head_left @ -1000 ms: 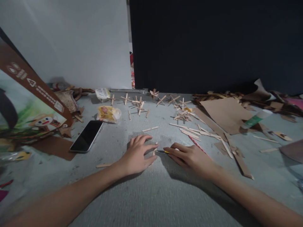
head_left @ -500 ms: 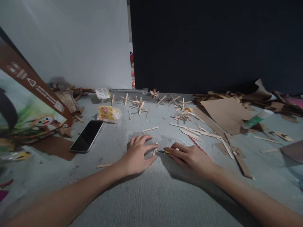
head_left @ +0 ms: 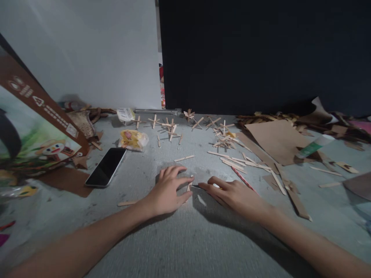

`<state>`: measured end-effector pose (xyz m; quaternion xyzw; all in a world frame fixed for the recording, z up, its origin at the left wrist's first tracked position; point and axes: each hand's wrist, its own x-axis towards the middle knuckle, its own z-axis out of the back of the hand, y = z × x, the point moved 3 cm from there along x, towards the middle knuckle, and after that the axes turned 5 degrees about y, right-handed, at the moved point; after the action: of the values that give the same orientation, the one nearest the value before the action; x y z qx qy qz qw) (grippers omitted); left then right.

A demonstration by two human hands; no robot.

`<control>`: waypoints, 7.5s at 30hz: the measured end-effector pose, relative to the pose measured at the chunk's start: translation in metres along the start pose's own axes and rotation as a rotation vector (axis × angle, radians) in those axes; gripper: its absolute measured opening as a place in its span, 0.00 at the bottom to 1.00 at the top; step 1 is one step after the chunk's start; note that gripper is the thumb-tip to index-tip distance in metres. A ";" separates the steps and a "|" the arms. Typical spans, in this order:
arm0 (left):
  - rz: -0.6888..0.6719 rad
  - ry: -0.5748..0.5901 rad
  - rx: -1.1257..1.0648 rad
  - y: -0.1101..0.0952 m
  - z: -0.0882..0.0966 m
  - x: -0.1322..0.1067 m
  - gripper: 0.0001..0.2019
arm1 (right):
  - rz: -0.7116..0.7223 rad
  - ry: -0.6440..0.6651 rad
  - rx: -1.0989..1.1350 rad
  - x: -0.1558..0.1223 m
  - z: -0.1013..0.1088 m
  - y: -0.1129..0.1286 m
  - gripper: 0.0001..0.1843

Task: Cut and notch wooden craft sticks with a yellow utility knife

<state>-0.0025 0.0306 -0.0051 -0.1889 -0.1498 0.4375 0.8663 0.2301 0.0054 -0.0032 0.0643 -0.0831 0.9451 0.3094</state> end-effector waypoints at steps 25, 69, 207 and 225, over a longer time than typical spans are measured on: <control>0.013 0.018 -0.009 0.004 -0.002 0.003 0.22 | -0.055 0.114 0.119 0.011 0.014 0.012 0.30; 0.131 0.004 -0.619 0.001 -0.003 0.003 0.29 | -0.059 -0.212 0.318 0.008 -0.001 -0.002 0.21; 0.093 0.109 -1.107 -0.034 -0.018 -0.016 0.25 | -0.026 -0.406 0.547 0.012 0.000 0.000 0.18; 0.103 0.085 -1.070 -0.030 -0.020 -0.018 0.25 | -0.029 -0.406 0.535 0.014 0.004 0.001 0.20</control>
<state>0.0167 -0.0037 -0.0108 -0.6283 -0.3073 0.3340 0.6318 0.2181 0.0117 0.0028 0.3314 0.1090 0.8968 0.2720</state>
